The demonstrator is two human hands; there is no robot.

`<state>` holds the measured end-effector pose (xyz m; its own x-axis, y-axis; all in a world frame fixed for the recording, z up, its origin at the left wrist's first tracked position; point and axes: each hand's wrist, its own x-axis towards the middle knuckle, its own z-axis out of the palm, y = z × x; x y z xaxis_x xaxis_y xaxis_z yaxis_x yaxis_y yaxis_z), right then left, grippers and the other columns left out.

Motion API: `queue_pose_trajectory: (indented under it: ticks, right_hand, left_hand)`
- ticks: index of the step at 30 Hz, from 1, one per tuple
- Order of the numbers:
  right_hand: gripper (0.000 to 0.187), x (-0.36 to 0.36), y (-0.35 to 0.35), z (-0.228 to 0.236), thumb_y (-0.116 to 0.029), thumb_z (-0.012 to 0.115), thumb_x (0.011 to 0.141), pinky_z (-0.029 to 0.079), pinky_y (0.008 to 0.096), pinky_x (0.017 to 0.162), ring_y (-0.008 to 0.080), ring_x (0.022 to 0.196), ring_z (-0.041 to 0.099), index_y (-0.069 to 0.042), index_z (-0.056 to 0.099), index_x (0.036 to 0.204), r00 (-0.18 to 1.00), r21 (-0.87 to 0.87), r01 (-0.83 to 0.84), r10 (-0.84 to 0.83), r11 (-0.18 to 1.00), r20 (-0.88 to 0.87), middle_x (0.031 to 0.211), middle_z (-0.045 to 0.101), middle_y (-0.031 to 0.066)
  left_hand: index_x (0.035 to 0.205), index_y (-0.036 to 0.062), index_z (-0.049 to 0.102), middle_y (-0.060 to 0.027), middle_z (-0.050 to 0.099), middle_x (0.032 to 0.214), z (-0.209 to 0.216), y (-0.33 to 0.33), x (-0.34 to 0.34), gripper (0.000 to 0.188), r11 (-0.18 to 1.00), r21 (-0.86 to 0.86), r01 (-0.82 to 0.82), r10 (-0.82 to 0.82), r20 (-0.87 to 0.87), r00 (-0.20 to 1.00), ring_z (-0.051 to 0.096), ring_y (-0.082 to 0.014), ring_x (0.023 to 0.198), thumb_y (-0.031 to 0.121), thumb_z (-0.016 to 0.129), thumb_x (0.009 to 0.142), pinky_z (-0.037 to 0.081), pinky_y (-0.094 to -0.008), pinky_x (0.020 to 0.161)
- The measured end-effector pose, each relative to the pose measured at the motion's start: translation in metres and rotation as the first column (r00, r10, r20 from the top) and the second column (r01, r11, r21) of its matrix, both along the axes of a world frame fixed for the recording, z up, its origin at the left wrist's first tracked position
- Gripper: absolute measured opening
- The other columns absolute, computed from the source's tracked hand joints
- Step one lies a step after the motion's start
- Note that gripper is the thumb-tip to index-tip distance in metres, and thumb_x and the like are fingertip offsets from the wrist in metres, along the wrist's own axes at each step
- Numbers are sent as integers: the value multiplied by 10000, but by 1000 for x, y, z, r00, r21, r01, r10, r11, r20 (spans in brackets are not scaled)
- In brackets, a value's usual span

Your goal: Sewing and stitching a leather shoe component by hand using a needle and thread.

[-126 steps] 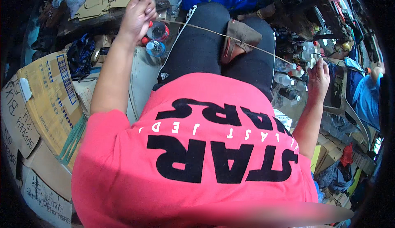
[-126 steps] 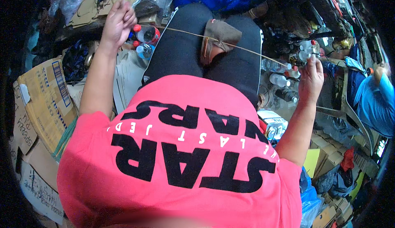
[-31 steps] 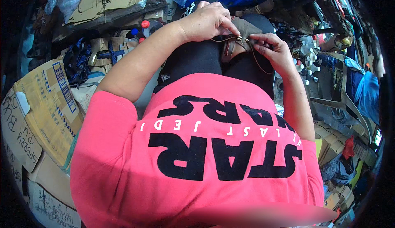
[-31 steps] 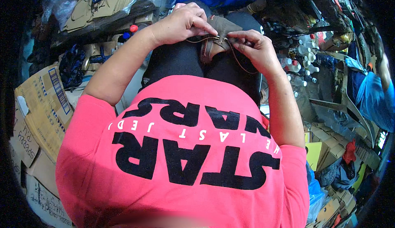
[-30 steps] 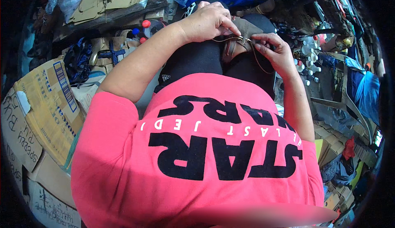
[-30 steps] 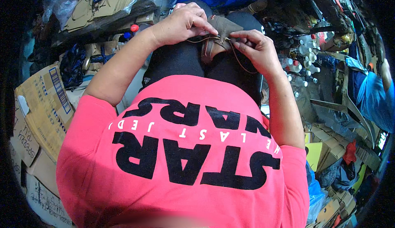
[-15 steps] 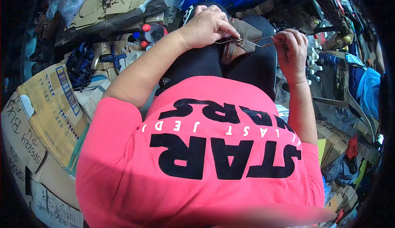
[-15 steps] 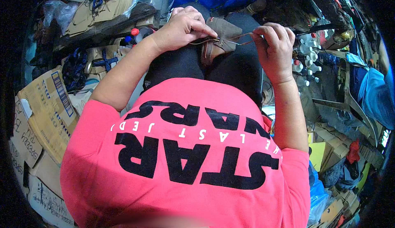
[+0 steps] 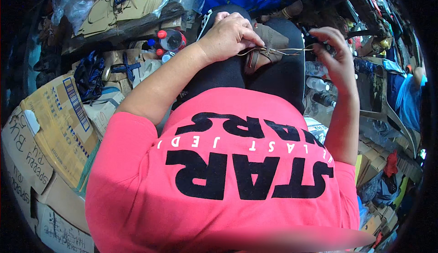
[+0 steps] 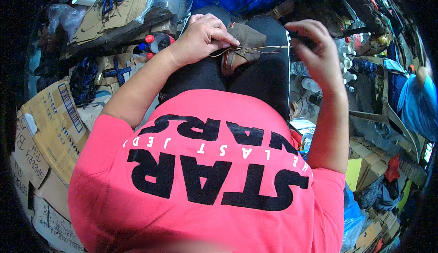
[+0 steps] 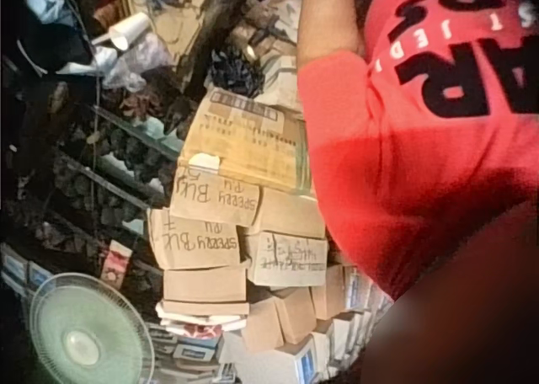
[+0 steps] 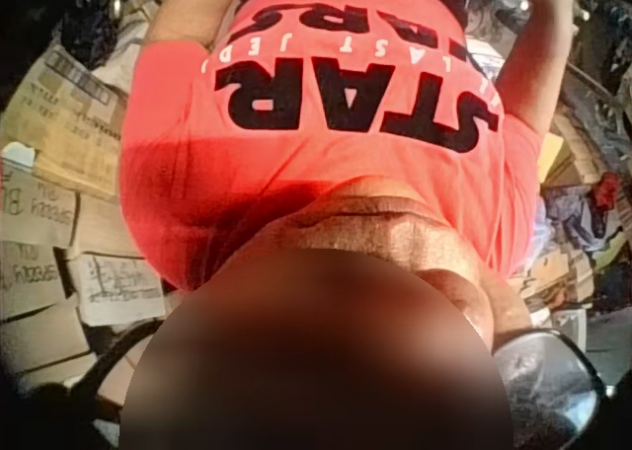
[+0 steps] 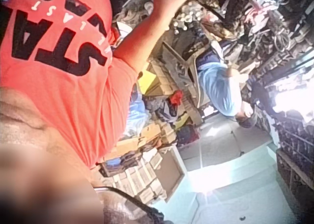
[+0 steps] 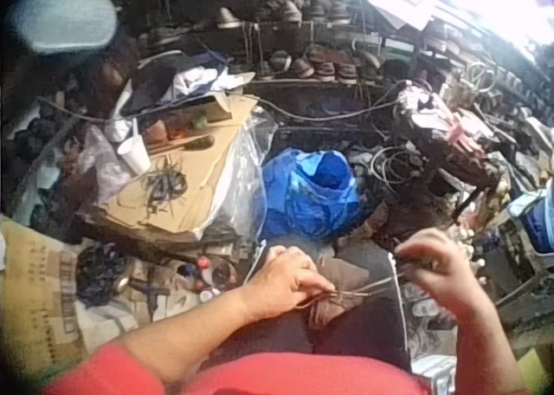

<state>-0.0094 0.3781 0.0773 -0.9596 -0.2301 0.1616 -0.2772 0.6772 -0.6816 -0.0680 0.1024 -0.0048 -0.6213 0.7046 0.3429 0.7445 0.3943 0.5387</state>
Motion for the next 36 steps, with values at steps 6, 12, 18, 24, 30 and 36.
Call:
queue_pose_trajectory:
  ticks: [6,12,18,24,30,36]
  right_hand:
    - [167,12,-36,-31,-178,698,727,436,368,680,274,794,587,-120,703,883,988,317,-81,118,945,-97,825,628,74]
    - [129,8,-37,-49,-114,685,749,475,339,670,256,750,616,-82,697,874,994,60,-24,17,998,108,825,623,92]
    - [136,-1,-30,-42,-68,681,753,494,309,669,237,768,636,-52,682,887,998,6,10,-10,1000,62,852,622,107]
    - [160,2,-18,-39,-78,697,743,490,324,692,238,801,634,-47,668,898,991,139,6,-24,990,133,859,616,109]
    - [86,-2,-17,-34,-57,657,770,433,338,714,242,833,564,-30,610,836,991,141,-22,3,990,135,856,560,78]
    - [91,-22,-39,-35,-135,614,793,405,390,806,265,922,561,-117,630,881,963,340,-58,143,939,-229,933,585,61]
  left_hand:
    - [881,262,731,42,596,777,2,2,1,191,1000,25,-9,9,9,1000,542,-158,863,158,698,725,308,-340,852]
    - [877,252,731,40,598,761,0,2,2,183,999,33,-31,32,-20,999,545,-168,832,161,701,721,326,-337,824]
    - [882,255,731,45,598,748,2,1,1,180,999,26,-35,35,3,999,540,-163,828,174,704,724,319,-336,811]
    - [884,259,732,47,599,749,1,2,1,174,999,21,-33,33,-3,999,539,-159,833,184,703,729,316,-337,813]
    - [885,263,732,46,608,771,2,3,2,167,999,10,-38,38,-11,999,538,-158,844,194,697,737,317,-339,828]
    - [875,253,732,36,605,772,5,3,9,158,999,-28,-40,41,3,999,536,-167,870,186,693,737,319,-342,841]
